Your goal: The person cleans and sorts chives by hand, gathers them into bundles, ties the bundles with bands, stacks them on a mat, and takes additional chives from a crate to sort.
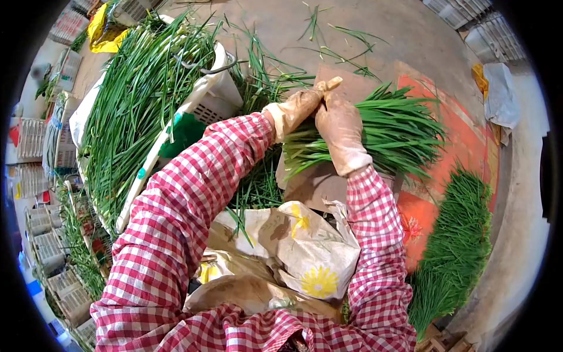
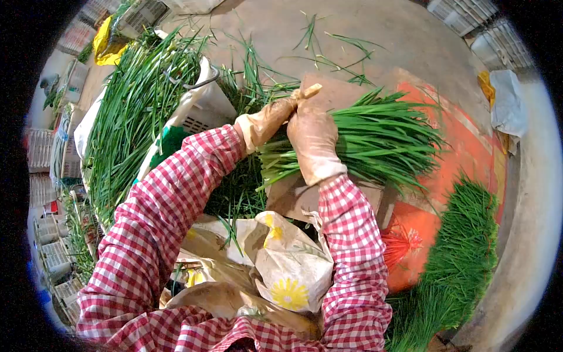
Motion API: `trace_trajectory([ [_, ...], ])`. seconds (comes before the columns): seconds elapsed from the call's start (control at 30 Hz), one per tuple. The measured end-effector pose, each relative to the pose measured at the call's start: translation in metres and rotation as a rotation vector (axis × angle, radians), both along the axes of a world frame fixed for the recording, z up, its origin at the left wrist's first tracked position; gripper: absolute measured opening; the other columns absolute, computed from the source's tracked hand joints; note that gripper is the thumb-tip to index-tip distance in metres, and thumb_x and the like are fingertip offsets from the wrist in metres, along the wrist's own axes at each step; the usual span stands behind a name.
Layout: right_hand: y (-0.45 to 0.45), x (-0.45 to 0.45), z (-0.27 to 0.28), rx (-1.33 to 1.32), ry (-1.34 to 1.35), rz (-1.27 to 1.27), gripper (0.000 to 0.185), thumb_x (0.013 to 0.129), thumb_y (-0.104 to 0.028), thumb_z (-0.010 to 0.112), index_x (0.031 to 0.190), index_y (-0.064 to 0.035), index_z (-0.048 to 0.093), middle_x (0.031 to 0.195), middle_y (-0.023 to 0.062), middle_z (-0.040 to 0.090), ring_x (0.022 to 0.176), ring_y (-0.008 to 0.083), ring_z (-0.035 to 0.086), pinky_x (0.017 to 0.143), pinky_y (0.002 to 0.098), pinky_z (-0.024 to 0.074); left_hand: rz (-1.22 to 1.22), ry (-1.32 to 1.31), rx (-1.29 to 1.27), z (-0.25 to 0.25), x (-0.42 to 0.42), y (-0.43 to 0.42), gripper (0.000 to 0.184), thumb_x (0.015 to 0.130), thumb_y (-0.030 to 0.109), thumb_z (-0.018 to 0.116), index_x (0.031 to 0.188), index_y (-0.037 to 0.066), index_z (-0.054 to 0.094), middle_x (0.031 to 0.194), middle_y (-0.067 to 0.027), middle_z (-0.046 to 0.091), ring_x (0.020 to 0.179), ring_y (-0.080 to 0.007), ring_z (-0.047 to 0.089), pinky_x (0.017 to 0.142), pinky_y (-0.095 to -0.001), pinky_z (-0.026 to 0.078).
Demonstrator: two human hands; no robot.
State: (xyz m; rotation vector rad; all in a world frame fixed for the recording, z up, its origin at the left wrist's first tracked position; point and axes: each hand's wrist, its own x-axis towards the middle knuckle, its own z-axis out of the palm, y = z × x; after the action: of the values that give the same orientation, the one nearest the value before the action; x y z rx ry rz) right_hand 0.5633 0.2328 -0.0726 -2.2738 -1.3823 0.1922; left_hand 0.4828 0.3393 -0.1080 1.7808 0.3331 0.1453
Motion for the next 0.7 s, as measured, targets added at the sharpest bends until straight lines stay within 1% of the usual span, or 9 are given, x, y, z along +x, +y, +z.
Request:
trace_trajectory([
  [0.03,0.007,0.002,-0.001,0.012,-0.015,-0.003,0.019,0.087,-0.02,0.054,0.086,-0.0023,0.06,0.08,0.0188,0.064,0.073,0.0341,0.063,0.064,0.0431,0.0487,0.0,-0.001,-0.003,0.014,0.0,0.002,0.057,0.099,0.051,0.025,0.147,0.02,0.026,0.145,-0.0112,0.033,0.135,-0.0236,0.027,0.112,-0.037,0.02],
  [0.1,0.019,0.03,-0.015,0.146,0.379,-0.038,0.023,0.09,-0.022,0.054,0.08,-0.0021,0.061,0.072,0.0103,0.064,0.064,0.0191,0.059,0.06,0.0333,0.0458,0.348,0.189,-0.523,0.056,-0.004,-0.003,0.06,0.097,0.055,0.024,0.147,0.021,0.024,0.151,-0.0153,0.021,0.14,-0.0279,0.017,0.113,-0.0421,0.019],
  [0.13,0.021,0.043,-0.02,0.313,0.873,-0.054,0.027,0.092,-0.021,0.054,0.076,-0.0022,0.063,0.071,0.0019,0.062,0.062,0.0084,0.049,0.059,0.0249,0.0399,0.352,0.06,-0.448,0.056,-0.012,0.007,0.064,0.096,0.057,0.025,0.146,0.017,0.022,0.151,-0.0182,0.015,0.14,-0.0319,0.016,0.113,-0.0455,0.019],
  [0.23,0.033,0.047,-0.029,0.36,0.894,-0.148,0.03,0.091,-0.021,0.053,0.077,0.0015,0.066,0.068,0.0055,0.062,0.06,0.0132,0.053,0.059,0.0285,0.0426,0.521,-0.253,-0.345,0.054,-0.058,0.013,0.058,0.098,0.046,0.031,0.137,0.003,0.038,0.141,-0.0159,0.041,0.129,-0.027,0.04,0.105,-0.0409,0.033],
  [0.3,0.033,0.048,-0.03,0.344,0.826,-0.148,0.029,0.09,-0.021,0.054,0.078,0.0017,0.067,0.068,0.0053,0.062,0.061,0.0123,0.052,0.059,0.029,0.0418,0.77,-0.205,-0.393,0.055,-0.095,-0.005,0.052,0.098,0.043,0.034,0.123,0.002,0.054,0.117,-0.0101,0.061,0.107,-0.0207,0.058,0.093,-0.0356,0.042],
  [0.37,0.03,0.047,-0.027,0.343,0.812,-0.166,0.028,0.09,-0.021,0.054,0.08,0.0011,0.068,0.067,0.0049,0.061,0.06,0.0118,0.052,0.058,0.029,0.0413,0.849,-0.083,-0.381,0.045,-0.135,-0.031,0.053,0.095,0.048,0.038,0.107,0.003,0.063,0.094,-0.0054,0.068,0.084,-0.0155,0.063,0.08,-0.0302,0.046],
  [0.43,0.031,0.047,-0.031,0.35,0.792,-0.155,0.027,0.089,-0.021,0.054,0.081,0.0006,0.068,0.066,0.0046,0.061,0.059,0.0119,0.051,0.057,0.0293,0.0406,0.929,-0.017,-0.54,0.029,-0.158,-0.063,0.052,0.093,0.05,0.041,0.097,0.004,0.065,0.082,-0.0047,0.068,0.072,-0.0124,0.062,0.071,-0.0286,0.047],
  [0.5,0.03,0.047,-0.032,0.333,0.748,-0.152,0.028,0.089,-0.022,0.054,0.078,0.0005,0.068,0.065,0.0043,0.06,0.058,0.0113,0.05,0.055,0.0291,0.0398,0.86,0.04,-0.71,0.026,-0.169,-0.092,0.047,0.094,0.044,0.042,0.092,0.003,0.065,0.082,-0.0081,0.069,0.063,-0.0132,0.062,0.061,-0.0255,0.048],
  [0.7,0.022,0.039,-0.026,0.433,0.742,-0.149,0.029,0.089,-0.022,0.055,0.075,0.001,0.067,0.063,0.0027,0.059,0.056,0.0099,0.049,0.053,0.0267,0.0378,0.331,0.275,-0.852,0.048,-0.141,-0.151,0.033,0.093,0.032,0.057,0.103,0.001,0.065,0.085,-0.0032,0.066,0.07,-0.0096,0.06,0.066,-0.0202,0.047],
])
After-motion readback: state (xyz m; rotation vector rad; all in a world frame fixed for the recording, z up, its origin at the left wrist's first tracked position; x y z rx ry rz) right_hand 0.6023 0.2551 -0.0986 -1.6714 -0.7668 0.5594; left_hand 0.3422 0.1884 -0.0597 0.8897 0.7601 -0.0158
